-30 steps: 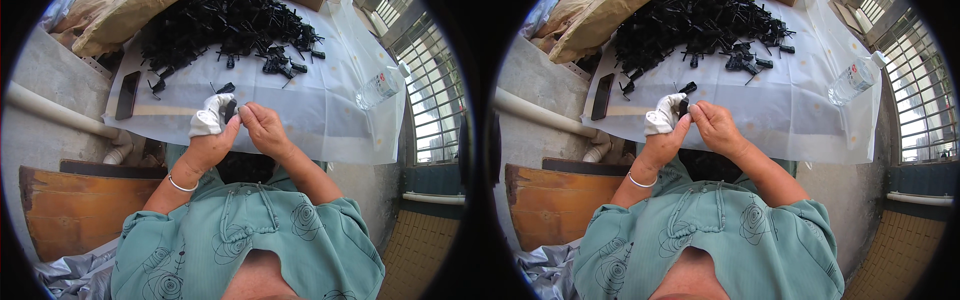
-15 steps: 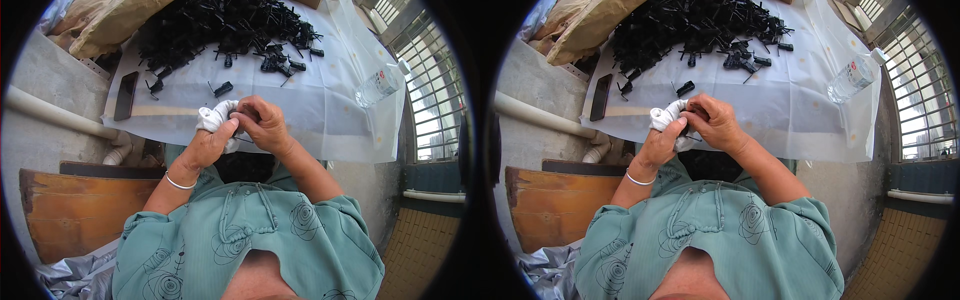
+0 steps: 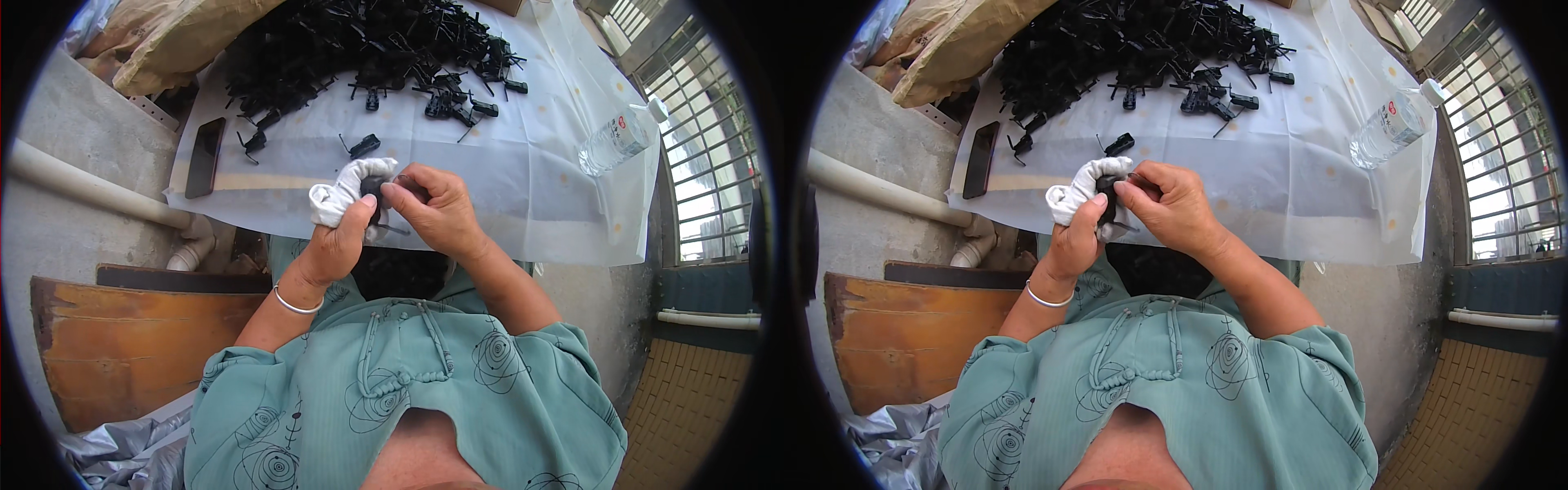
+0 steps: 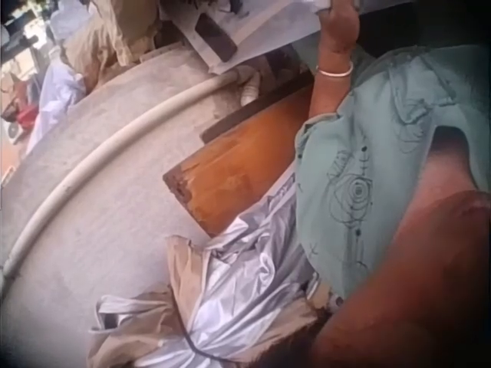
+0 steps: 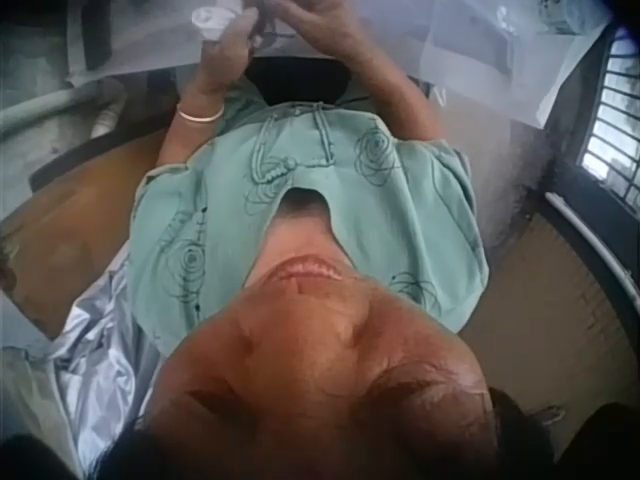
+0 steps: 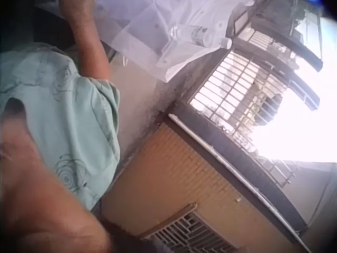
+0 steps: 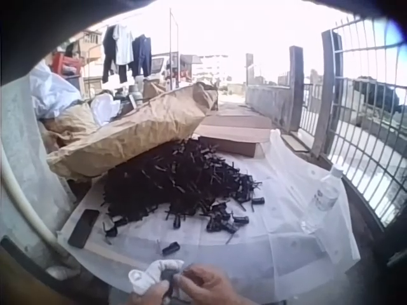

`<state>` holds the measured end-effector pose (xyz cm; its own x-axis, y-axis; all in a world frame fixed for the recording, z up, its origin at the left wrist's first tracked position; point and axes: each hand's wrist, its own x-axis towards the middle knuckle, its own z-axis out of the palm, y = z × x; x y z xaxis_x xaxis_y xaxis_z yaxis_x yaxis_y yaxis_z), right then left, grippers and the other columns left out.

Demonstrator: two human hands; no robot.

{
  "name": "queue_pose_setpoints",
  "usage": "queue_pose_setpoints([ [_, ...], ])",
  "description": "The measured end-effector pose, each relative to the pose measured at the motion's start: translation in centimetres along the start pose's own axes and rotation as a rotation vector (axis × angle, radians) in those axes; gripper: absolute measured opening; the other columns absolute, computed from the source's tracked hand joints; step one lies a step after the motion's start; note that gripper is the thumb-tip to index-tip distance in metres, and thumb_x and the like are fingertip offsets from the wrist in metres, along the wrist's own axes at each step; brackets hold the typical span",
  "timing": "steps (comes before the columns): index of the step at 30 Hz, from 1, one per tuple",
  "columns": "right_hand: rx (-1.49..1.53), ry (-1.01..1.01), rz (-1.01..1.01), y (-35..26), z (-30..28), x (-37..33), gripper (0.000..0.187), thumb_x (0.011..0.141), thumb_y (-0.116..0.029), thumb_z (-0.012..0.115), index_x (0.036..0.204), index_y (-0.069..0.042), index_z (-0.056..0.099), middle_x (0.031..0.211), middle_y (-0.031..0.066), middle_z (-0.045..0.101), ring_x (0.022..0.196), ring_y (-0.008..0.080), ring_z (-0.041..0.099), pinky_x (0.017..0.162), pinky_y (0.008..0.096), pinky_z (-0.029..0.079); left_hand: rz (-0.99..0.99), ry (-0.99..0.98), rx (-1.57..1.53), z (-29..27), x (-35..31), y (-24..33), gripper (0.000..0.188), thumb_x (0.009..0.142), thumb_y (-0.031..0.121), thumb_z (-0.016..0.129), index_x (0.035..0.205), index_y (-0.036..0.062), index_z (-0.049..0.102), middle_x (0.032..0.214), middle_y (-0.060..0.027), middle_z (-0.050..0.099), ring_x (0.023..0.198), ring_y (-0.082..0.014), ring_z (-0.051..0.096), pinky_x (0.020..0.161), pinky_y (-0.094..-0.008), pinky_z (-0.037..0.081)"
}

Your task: Cleaning small black plastic components using a white cloth at a workbench.

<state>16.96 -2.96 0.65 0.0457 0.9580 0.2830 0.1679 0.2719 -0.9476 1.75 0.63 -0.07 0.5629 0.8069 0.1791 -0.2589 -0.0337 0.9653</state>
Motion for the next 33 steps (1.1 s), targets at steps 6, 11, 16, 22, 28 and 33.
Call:
queue_pose_setpoints([
  [6,0.155,-0.045,0.144,-0.3,-0.7,-0.1,0.010,0.080,-0.008,0.064,0.075,-0.003,0.057,0.065,-0.0052,0.048,0.058,0.0025,0.039,0.051,0.0187,0.034,0.070,0.014,0.097,0.2,-0.1,0.4,0.034,0.086,0.008,0.038,0.119,0.0010,0.042,0.105,-0.0045,0.048,0.090,-0.0083,0.044,0.082,-0.0225,0.039],
  [11,-0.098,-0.338,-0.137,-0.8,-2.7,-0.5,0.012,0.076,-0.007,0.068,0.075,-0.002,0.057,0.064,-0.0030,0.046,0.057,0.0032,0.038,0.051,0.0192,0.033,-0.165,0.013,-0.155,-0.5,-0.3,0.4,0.037,0.084,0.008,0.039,0.120,0.0005,0.040,0.103,-0.0046,0.048,0.086,-0.0081,0.045,0.076,-0.0206,0.039],
  [16,-0.052,-0.071,-0.025,-0.4,-0.3,-0.4,0.016,0.076,-0.011,0.070,0.072,-0.003,0.057,0.061,-0.0038,0.045,0.057,0.0031,0.038,0.049,0.0199,0.032,-0.034,-0.005,-0.076,0.2,-0.2,0.4,0.038,0.084,0.008,0.040,0.121,0.0014,0.040,0.099,-0.0012,0.049,0.080,-0.0062,0.044,0.072,-0.0187,0.039],
  [22,0.105,-0.014,0.097,-0.4,0.5,-0.1,0.017,0.081,-0.013,0.066,0.073,-0.002,0.056,0.063,-0.0067,0.047,0.059,0.0019,0.038,0.050,0.0195,0.033,-0.173,-0.130,-0.083,-0.6,-0.6,0.9,0.035,0.083,0.006,0.042,0.118,-0.0006,0.042,0.098,-0.0029,0.050,0.089,-0.0101,0.046,0.082,-0.0222,0.038],
  [28,-0.069,-0.198,0.046,-0.4,-0.9,0.0,0.022,0.090,-0.017,0.052,0.078,0.001,0.056,0.066,0.0025,0.052,0.062,0.0094,0.045,0.057,0.0251,0.040,0.015,-0.035,0.183,-0.5,-0.1,0.4,0.027,0.083,0.003,0.043,0.110,0.0004,0.043,0.089,-0.0023,0.049,0.076,-0.0055,0.044,0.068,-0.0207,0.040],
  [33,-0.129,-0.337,0.105,-0.5,-0.7,0.6,0.026,0.092,-0.020,0.048,0.080,0.002,0.055,0.068,0.0074,0.055,0.064,0.0135,0.048,0.060,0.0280,0.043,0.027,0.020,0.203,0.2,-0.1,0.4,0.025,0.083,0.003,0.042,0.108,0.0001,0.043,0.086,-0.0044,0.050,0.078,-0.0094,0.047,0.070,-0.0247,0.043],
])
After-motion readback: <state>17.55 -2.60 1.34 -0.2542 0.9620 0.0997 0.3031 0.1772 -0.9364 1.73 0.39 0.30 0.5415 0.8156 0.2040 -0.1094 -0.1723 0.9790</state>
